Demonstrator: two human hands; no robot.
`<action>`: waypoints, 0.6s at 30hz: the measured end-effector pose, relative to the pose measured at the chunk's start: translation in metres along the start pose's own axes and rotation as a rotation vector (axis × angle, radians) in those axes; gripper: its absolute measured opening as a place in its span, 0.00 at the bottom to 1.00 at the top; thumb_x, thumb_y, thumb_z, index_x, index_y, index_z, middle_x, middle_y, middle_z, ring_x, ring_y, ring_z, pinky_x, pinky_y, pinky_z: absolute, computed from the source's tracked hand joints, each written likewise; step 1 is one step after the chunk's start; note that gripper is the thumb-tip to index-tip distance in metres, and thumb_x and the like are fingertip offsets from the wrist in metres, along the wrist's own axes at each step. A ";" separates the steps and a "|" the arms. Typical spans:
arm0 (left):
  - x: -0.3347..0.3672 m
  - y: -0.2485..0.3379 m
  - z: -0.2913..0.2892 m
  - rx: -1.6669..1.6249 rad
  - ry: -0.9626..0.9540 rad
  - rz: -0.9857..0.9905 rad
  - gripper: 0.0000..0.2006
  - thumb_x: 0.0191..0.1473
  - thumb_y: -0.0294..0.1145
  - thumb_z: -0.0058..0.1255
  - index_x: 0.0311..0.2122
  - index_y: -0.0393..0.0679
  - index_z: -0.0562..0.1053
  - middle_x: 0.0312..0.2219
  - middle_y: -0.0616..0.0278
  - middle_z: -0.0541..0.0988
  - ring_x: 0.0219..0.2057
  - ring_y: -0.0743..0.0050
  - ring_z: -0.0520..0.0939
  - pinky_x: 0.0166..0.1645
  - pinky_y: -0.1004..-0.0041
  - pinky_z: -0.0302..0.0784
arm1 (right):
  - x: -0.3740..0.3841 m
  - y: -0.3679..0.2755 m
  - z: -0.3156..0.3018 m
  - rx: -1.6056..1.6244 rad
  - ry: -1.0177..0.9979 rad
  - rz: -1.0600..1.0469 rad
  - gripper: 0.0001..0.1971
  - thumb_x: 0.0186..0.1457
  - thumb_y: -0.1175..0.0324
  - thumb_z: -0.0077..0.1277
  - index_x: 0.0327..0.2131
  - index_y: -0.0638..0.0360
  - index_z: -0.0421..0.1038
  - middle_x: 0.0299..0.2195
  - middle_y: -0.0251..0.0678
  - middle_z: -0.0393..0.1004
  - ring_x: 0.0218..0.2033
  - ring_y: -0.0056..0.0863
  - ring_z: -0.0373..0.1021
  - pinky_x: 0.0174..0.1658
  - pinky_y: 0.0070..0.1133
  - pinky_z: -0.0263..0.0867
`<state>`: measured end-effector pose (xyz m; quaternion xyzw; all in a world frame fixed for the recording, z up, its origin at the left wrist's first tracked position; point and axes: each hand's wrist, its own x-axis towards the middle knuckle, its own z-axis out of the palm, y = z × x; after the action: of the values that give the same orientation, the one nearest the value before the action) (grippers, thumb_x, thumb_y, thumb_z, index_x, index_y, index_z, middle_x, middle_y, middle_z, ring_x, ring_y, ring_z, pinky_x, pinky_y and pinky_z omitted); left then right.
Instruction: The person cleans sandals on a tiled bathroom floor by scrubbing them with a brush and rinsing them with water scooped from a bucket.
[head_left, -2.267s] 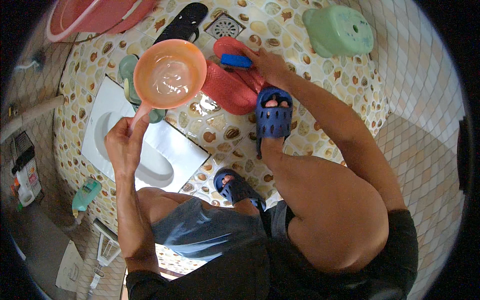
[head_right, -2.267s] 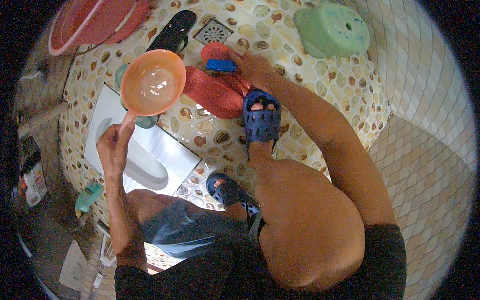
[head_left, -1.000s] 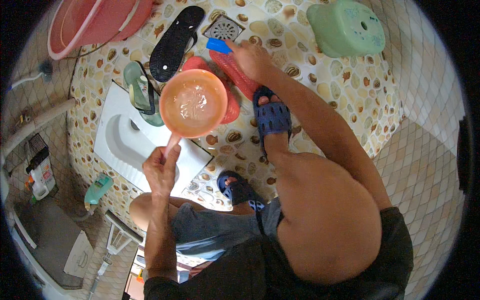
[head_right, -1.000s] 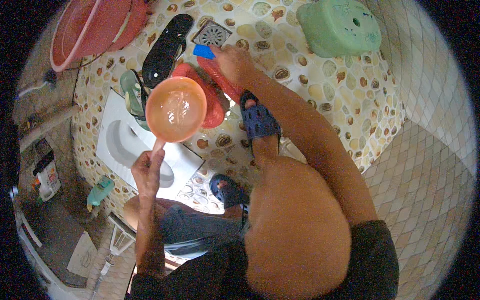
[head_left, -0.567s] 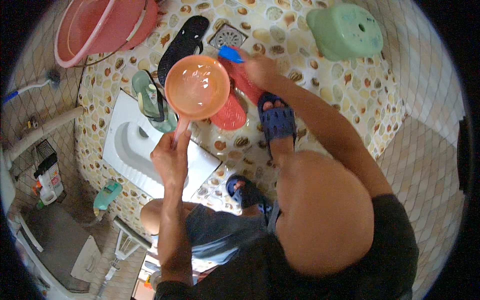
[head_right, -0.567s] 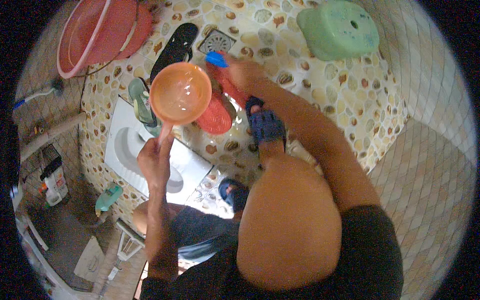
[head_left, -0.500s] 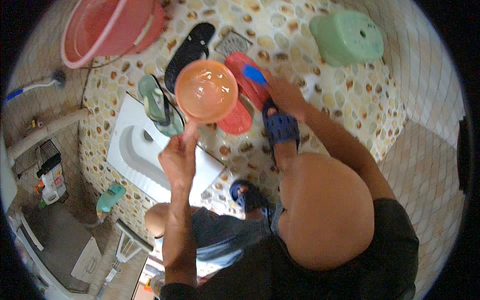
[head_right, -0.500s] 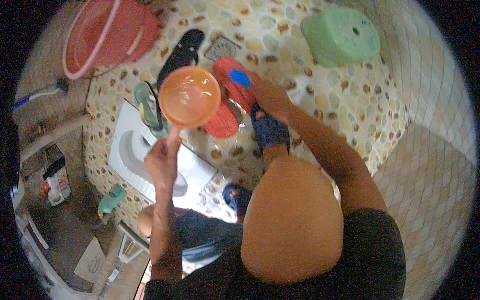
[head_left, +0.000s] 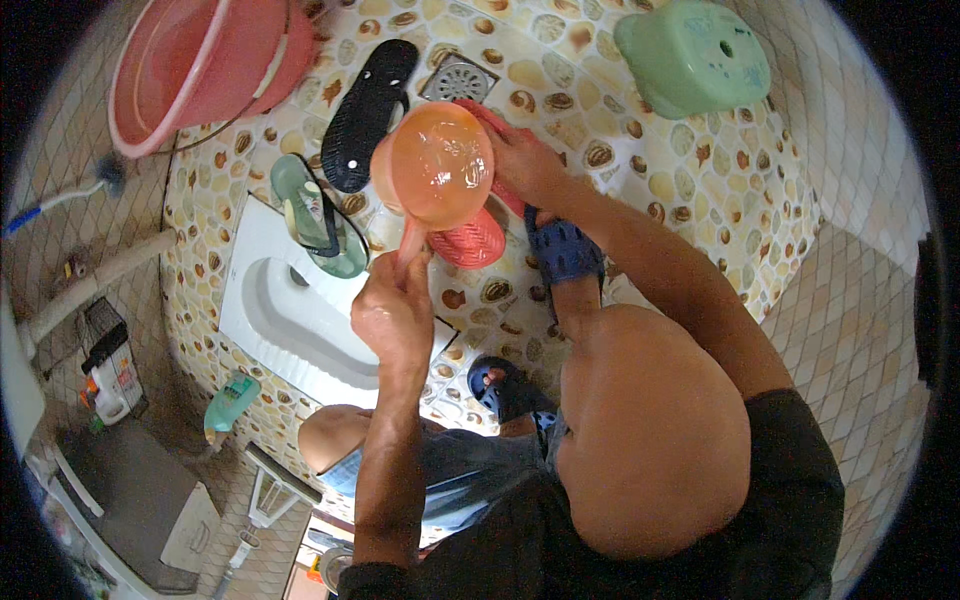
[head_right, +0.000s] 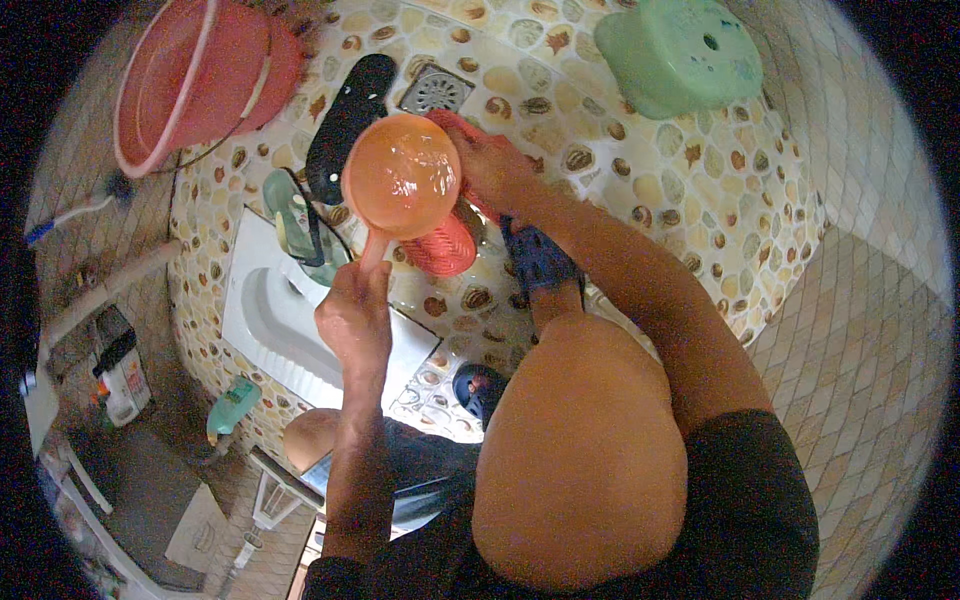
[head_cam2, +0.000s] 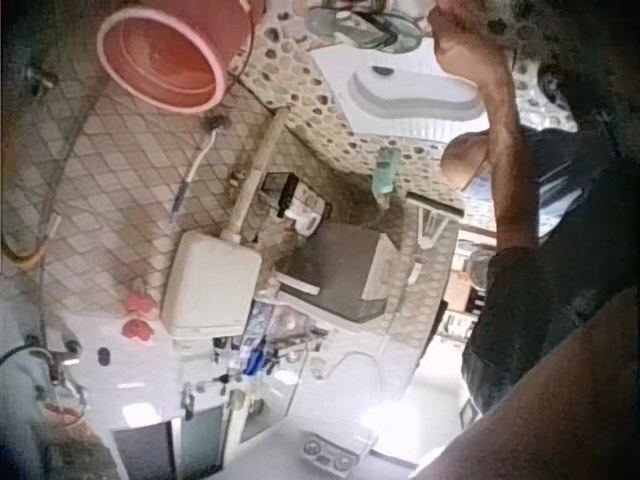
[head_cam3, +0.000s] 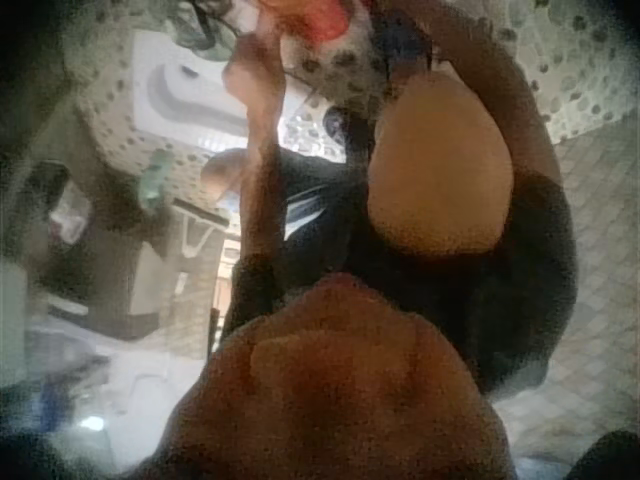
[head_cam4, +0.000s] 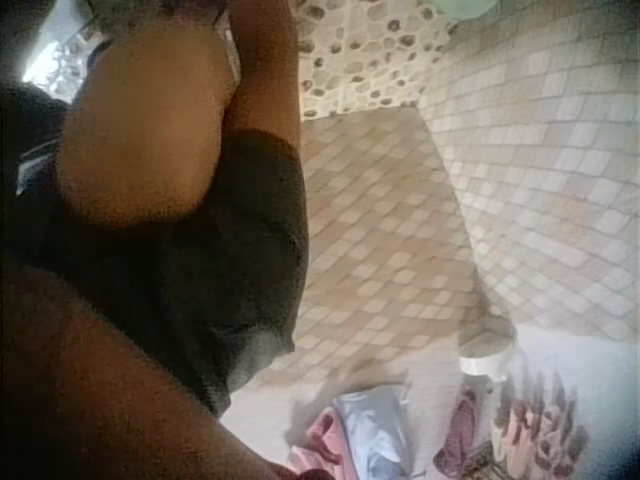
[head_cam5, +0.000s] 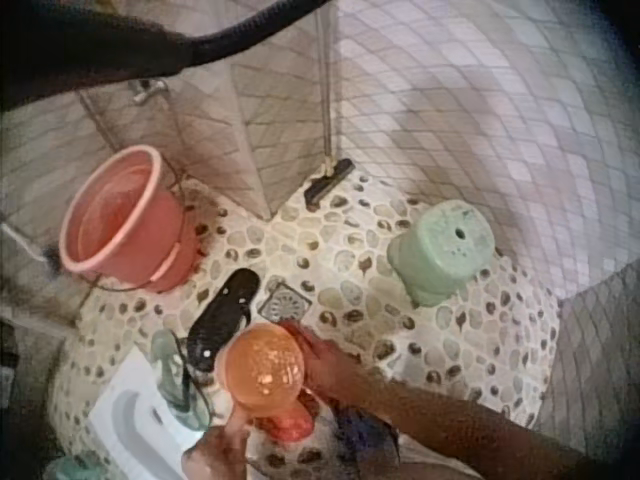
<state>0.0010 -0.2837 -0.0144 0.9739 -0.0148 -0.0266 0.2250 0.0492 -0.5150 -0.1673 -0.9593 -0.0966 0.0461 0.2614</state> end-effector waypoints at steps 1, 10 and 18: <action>0.002 -0.003 0.002 -0.048 -0.025 -0.026 0.11 0.50 0.37 0.61 0.27 0.41 0.76 0.17 0.53 0.77 0.18 0.53 0.79 0.25 0.63 0.72 | 0.022 0.001 0.000 0.034 -0.053 0.063 0.33 0.54 0.64 0.51 0.62 0.57 0.53 0.56 0.51 0.62 0.52 0.54 0.66 0.49 0.37 0.70; 0.006 -0.039 -0.027 -0.467 -0.139 -0.416 0.16 0.54 0.41 0.59 0.27 0.36 0.75 0.15 0.70 0.69 0.19 0.84 0.65 0.23 0.78 0.61 | -0.027 0.015 -0.017 -0.016 -0.175 0.044 0.29 0.56 0.61 0.49 0.60 0.55 0.56 0.54 0.51 0.65 0.39 0.49 0.74 0.37 0.37 0.73; -0.001 -0.077 -0.044 -0.464 -0.082 -0.451 0.16 0.55 0.41 0.59 0.27 0.36 0.74 0.17 0.73 0.69 0.19 0.87 0.64 0.23 0.81 0.58 | -0.063 0.005 -0.028 0.060 -0.190 0.012 0.28 0.58 0.62 0.47 0.61 0.52 0.54 0.45 0.53 0.70 0.36 0.49 0.75 0.33 0.39 0.72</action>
<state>0.0036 -0.1952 -0.0092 0.8735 0.1988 -0.1176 0.4286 -0.0080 -0.5461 -0.1431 -0.9429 -0.1139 0.1413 0.2792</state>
